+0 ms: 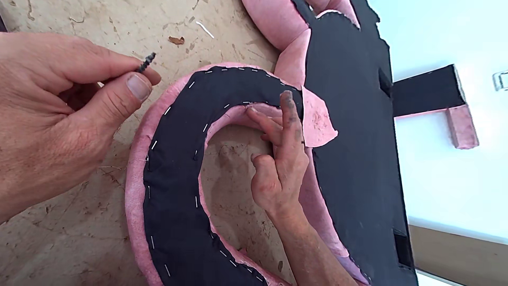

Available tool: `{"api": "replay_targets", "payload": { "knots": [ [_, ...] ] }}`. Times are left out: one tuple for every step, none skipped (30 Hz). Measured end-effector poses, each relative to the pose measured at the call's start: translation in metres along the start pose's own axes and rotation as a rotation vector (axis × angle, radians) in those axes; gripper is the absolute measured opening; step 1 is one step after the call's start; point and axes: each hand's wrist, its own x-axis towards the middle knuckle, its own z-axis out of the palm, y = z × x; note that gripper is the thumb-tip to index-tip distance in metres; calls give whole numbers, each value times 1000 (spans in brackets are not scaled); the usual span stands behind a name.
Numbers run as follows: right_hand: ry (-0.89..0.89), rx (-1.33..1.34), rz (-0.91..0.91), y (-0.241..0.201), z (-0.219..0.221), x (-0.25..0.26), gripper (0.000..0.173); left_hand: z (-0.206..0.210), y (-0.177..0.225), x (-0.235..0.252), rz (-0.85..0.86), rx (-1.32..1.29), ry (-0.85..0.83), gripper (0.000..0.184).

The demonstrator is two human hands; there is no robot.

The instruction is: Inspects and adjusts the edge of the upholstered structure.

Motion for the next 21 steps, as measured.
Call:
{"api": "replay_targets", "payload": {
  "knots": [
    [0,2,5,1,-1,0,70,0,0,0,-4,-3,0,24],
    [0,7,10,2,-1,1,71,0,0,0,-6,-7,1,24],
    [-1,14,11,2,-1,1,71,0,0,-1,-9,-7,2,24],
    [0,20,9,2,-2,0,71,0,0,-1,-15,-4,2,25],
    [4,23,3,3,-3,-1,70,0,0,-1,-20,1,0,25],
    [14,23,-4,4,-5,-2,69,0,0,-1,-23,6,-1,25],
    [25,16,-8,6,-7,-3,68,-1,0,-1,-27,12,-2,26],
    [33,4,-8,7,-8,-4,68,-1,0,-1,-27,18,-3,26],
    [36,-13,0,7,-9,-4,68,-2,0,0,-27,26,-6,26],
    [33,-18,9,6,-9,-4,69,-2,1,-1,-24,31,-8,26],
    [28,-14,12,6,-8,-3,70,-2,1,0,-18,34,-10,26],
    [23,-5,7,5,-6,-1,70,-1,1,0,-14,34,-9,26],
    [17,-2,2,4,-5,0,71,-1,0,0,-11,31,-8,26],
    [10,-8,1,4,-3,1,71,-1,0,-1,-12,28,-7,26],
    [-2,-24,8,2,-2,2,71,-1,0,-1,-14,20,-6,25],
    [-8,-36,13,1,-2,2,70,-1,-1,-1,-19,15,-8,25],
    [-3,-40,15,1,-3,2,70,-1,-1,-1,-25,15,-12,26],
    [11,-41,16,1,-4,1,69,-1,0,-1,-28,15,-13,26],
    [29,-42,16,2,-5,0,69,-1,0,-1,-26,15,-12,26],
    [47,-43,14,1,-6,-1,69,-2,-1,0,-19,19,-12,26],
    [56,-49,8,1,-5,-1,69,-2,-1,0,-8,21,-12,26]
  ]
}}
